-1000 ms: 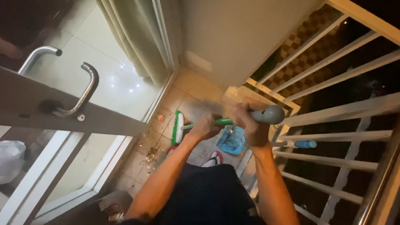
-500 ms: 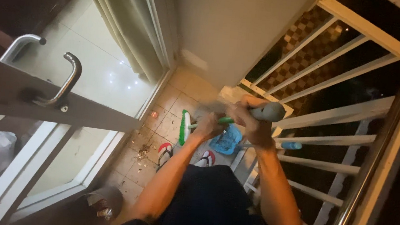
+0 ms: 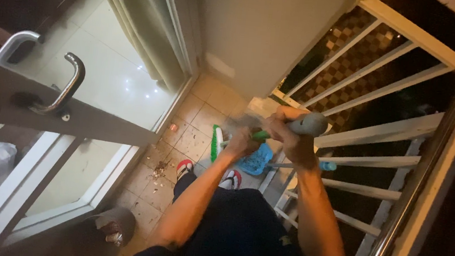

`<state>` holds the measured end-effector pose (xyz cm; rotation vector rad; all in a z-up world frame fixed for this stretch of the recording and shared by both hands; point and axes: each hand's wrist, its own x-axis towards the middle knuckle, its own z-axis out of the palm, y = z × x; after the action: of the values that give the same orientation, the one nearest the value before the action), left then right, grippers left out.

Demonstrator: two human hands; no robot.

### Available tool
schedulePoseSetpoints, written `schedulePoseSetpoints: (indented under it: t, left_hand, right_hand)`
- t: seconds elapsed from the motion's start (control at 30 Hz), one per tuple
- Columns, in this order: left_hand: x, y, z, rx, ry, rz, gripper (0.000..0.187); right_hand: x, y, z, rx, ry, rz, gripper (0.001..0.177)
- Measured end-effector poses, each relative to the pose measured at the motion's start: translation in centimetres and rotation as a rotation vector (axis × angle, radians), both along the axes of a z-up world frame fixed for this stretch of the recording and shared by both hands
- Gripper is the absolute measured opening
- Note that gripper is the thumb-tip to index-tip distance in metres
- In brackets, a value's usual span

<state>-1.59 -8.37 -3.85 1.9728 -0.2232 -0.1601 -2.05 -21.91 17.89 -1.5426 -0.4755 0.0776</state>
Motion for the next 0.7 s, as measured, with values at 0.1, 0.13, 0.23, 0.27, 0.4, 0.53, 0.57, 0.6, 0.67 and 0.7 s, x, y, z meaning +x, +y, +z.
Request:
schedulePoseSetpoints:
  t: [0.1, 0.13, 0.23, 0.27, 0.4, 0.53, 0.57, 0.6, 0.67, 0.7]
  left_hand:
    - [0.8, -1.2, -2.6, 0.06, -0.115, 0.08, 0.02]
    - [0.4, -0.6, -0.8, 0.063, -0.12, 0.078, 0.02]
    - [0.4, 0.5, 1.8, -0.046, 0.235, -0.039, 0.026]
    - [0.8, 0.3, 0.6, 0.039, 0.137, -0.015, 0.028]
    - [1.4, 1.3, -1.3, 0.029, 0.183, -0.043, 0.044]
    - [2.4, 1.3, -3.1, 0.153, -0.011, 0.072, 0.043]
    - [2.3, 1.8, -2.5, 0.132, -0.002, 0.038, 0.044]
    - [2.2, 2.4, -1.9, 0.111, 0.008, 0.004, 0.044]
    - [2.1, 3.3, 1.0, 0.151, 0.086, -0.029, 0.041]
    - [2.2, 3.7, 2.5, 0.192, 0.158, -0.057, 0.037]
  right_hand:
    - [-0.4, 0.5, 2.1, 0.04, 0.09, -0.004, 0.032]
    - [-0.4, 0.6, 2.1, 0.043, 0.086, -0.006, 0.032]
    - [0.2, 1.0, 2.2, 0.179, 0.118, 0.061, 0.029]
    - [0.3, 1.2, 2.4, 0.134, 0.103, 0.054, 0.03]
    - [1.1, 1.8, 1.5, -0.151, -0.104, -0.029, 0.027]
    - [0.9, 3.2, 3.4, 0.07, 0.149, 0.006, 0.035]
    - [0.9, 3.5, 3.5, 0.049, 0.133, -0.006, 0.035]
    - [0.9, 3.9, 3.6, 0.029, 0.118, -0.019, 0.034]
    - [1.0, 4.4, 2.9, 0.058, 0.12, -0.018, 0.036]
    - [1.2, 4.6, 2.6, 0.086, 0.116, -0.011, 0.038]
